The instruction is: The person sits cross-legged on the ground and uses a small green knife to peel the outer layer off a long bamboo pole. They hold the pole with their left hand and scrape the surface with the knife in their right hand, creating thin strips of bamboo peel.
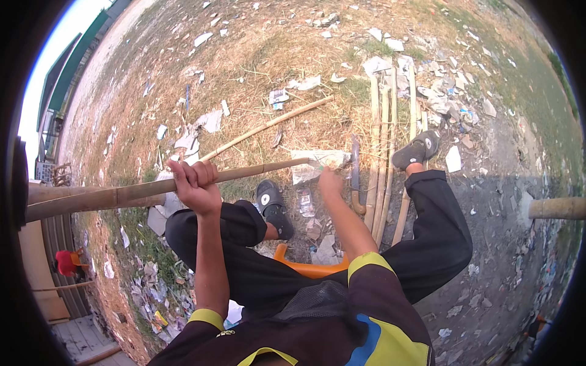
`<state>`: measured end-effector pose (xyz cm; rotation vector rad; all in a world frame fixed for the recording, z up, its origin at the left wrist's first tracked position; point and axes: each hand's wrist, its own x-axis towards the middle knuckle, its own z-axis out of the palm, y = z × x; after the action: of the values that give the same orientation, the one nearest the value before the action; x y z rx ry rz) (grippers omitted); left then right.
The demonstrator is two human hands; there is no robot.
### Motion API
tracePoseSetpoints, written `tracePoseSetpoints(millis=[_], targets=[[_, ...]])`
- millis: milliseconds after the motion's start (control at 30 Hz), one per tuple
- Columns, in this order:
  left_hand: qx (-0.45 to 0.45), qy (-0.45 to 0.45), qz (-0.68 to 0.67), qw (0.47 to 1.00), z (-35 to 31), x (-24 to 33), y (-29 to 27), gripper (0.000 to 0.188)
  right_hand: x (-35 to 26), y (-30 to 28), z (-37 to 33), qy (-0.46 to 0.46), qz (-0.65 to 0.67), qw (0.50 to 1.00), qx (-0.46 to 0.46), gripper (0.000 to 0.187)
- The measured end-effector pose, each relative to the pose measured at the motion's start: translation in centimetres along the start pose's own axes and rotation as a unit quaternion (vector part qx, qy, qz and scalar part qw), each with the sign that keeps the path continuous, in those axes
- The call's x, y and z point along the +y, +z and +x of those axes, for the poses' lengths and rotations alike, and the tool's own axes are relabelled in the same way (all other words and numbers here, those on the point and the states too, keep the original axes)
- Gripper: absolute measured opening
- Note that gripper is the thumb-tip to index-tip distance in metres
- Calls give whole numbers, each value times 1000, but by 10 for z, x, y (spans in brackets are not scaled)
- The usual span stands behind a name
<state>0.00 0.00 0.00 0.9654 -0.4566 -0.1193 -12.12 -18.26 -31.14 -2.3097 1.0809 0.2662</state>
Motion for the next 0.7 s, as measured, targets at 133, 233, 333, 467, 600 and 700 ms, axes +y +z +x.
tracePoseSetpoints(millis=[133,233,333,467,600,700], targets=[[-45,-23,-15,999,-1,2,-12,51,-47,-39,-62,-46,184,981,50,30],[-105,-31,-20,994,6,5,-14,51,-95,-75,-99,-129,241,961,30,30],[-167,-34,-31,985,10,2,-9,50,-104,-77,-106,-109,213,970,46,31],[-176,-24,-29,984,9,3,-8,51,-97,-86,-101,-93,148,984,20,31],[-166,-14,-29,986,10,-3,-4,51,-105,-101,-117,-122,154,980,35,29],[-170,-26,-26,985,9,0,-7,50,-89,-79,-101,-100,159,980,67,26]])
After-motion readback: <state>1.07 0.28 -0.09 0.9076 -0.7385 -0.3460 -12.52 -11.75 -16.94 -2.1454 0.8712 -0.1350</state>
